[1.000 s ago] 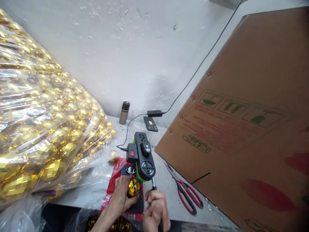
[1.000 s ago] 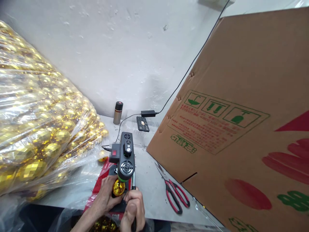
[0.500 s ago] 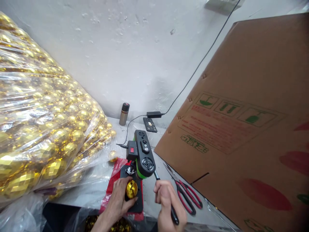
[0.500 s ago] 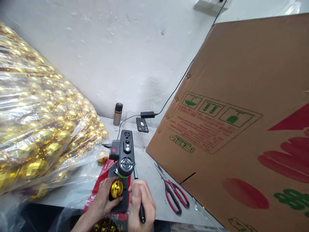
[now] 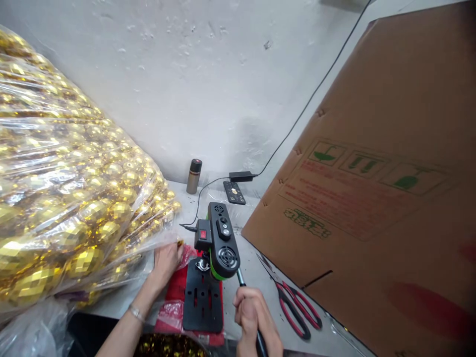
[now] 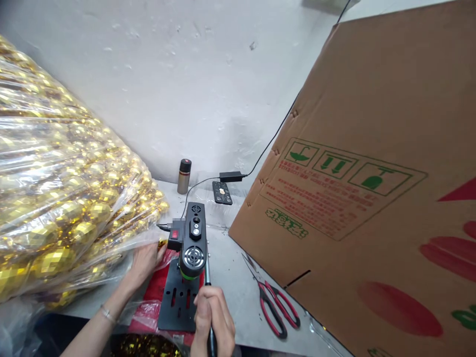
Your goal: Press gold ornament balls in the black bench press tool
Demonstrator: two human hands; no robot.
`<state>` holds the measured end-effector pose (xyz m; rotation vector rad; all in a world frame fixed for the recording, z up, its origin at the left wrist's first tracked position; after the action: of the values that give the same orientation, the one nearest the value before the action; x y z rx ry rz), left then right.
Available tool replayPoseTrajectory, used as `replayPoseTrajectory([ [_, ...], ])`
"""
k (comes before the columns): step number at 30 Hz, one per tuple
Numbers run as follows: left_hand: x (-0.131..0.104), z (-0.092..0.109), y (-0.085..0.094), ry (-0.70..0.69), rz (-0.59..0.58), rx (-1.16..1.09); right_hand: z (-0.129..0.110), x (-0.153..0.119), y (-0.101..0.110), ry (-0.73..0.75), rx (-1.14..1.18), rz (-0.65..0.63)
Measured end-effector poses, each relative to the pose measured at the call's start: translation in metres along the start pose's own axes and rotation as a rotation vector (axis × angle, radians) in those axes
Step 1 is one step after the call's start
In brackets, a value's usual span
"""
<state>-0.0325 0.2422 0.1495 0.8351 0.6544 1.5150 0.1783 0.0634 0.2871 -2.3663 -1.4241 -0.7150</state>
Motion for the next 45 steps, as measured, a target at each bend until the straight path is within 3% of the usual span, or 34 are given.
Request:
replayPoseTrajectory([
  [3,0.02,0.003,-0.007,0.028,-0.037,-0.08,0.001,-0.001,-0.001,0.025,0.0,-0.018],
  [6,0.016,-0.004,-0.011,0.063,-0.089,-0.208,0.0,-0.001,-0.002,0.037,-0.004,-0.033],
  [9,-0.008,-0.009,-0.01,0.077,-0.108,-0.356,-0.003,0.002,0.0,0.055,-0.015,-0.04],
  [11,-0.032,-0.011,-0.013,0.133,-0.081,-0.622,-0.007,0.008,0.002,0.085,-0.04,-0.068],
  [14,-0.069,-0.015,-0.032,0.315,-0.036,-1.181,-0.016,0.018,0.0,0.192,-0.092,-0.159],
  [16,-0.087,-0.012,-0.049,0.411,-0.052,-1.326,-0.021,0.023,0.0,0.233,-0.112,-0.192],
  [20,-0.1,-0.011,-0.065,0.478,-0.05,-1.284,-0.023,0.028,0.0,0.214,-0.113,-0.217],
  [22,-0.1,-0.012,-0.066,0.448,-0.019,-1.273,-0.024,0.028,-0.002,0.209,-0.116,-0.232],
  [25,-0.101,-0.006,-0.062,0.302,-0.005,-1.167,-0.024,0.027,-0.002,0.217,-0.117,-0.24],
  [32,-0.117,0.009,-0.056,-0.022,0.057,-0.596,-0.024,0.025,-0.002,0.259,-0.135,-0.255],
  [38,-0.125,0.015,-0.068,-0.184,0.057,-0.57,-0.021,0.021,0.0,0.25,-0.141,-0.254],
  [45,-0.127,0.028,-0.065,-0.27,-0.08,-0.541,-0.019,0.017,0.001,0.264,-0.136,-0.237],
])
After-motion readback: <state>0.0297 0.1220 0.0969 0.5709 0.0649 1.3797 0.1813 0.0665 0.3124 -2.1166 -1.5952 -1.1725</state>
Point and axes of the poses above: each hand's wrist, its own x-axis towards the middle knuckle, its own y-axis out of the back of the hand, z = x × y, the point moved 9 cm from there along x, towards the middle knuckle, and after that the axes turned 5 degrees about -z, right-handed, at the moved point
